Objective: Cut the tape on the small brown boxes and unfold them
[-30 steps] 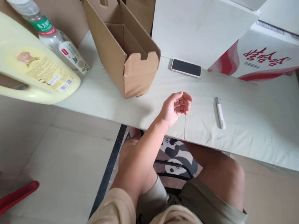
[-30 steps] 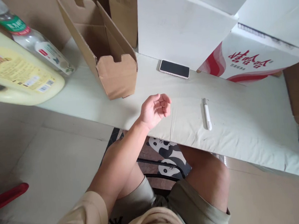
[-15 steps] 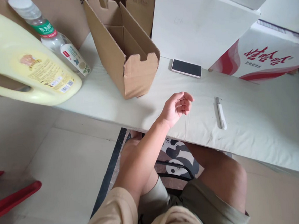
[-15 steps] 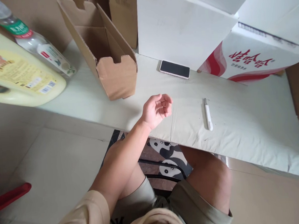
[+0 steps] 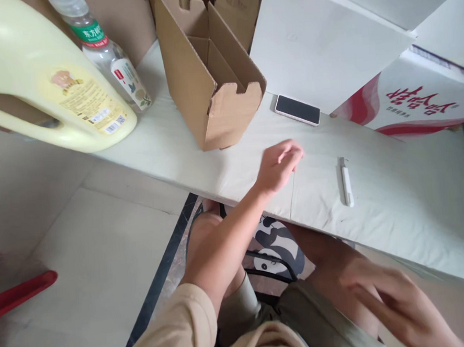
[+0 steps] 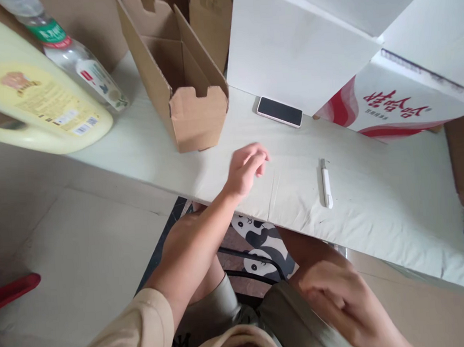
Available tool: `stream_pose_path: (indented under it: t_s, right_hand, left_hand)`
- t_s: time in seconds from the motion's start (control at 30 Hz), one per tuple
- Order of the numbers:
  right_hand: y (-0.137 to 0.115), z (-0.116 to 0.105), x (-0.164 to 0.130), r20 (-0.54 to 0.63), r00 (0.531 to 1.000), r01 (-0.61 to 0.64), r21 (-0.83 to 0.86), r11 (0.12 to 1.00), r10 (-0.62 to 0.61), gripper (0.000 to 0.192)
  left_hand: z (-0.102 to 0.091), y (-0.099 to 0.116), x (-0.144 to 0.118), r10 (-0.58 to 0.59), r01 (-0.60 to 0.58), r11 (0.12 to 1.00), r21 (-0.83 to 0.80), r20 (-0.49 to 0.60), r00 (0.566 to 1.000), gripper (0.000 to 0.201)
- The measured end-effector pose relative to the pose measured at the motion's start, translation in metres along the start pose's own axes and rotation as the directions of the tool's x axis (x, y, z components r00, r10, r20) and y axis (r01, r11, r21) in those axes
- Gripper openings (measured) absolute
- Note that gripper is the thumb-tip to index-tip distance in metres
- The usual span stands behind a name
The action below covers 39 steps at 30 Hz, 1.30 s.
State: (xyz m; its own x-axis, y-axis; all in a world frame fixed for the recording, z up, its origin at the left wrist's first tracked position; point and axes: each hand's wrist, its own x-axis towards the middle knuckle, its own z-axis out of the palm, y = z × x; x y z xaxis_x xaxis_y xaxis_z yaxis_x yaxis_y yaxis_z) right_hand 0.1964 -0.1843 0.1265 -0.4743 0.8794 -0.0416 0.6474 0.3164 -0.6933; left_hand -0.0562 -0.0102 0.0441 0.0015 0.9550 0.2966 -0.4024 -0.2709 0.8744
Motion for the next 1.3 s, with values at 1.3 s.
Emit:
stream_pose_path:
  t_s: [1.3]
  right_hand:
    - [0.062,0.01,0.14,-0.83,0.481,0.351,-0.113,0.93,-0.282,0.045]
  left_hand:
    - [-0.041,0.013,0.005,0.173,-0.148,0.974,0.173,-0.136,0.975,0.058]
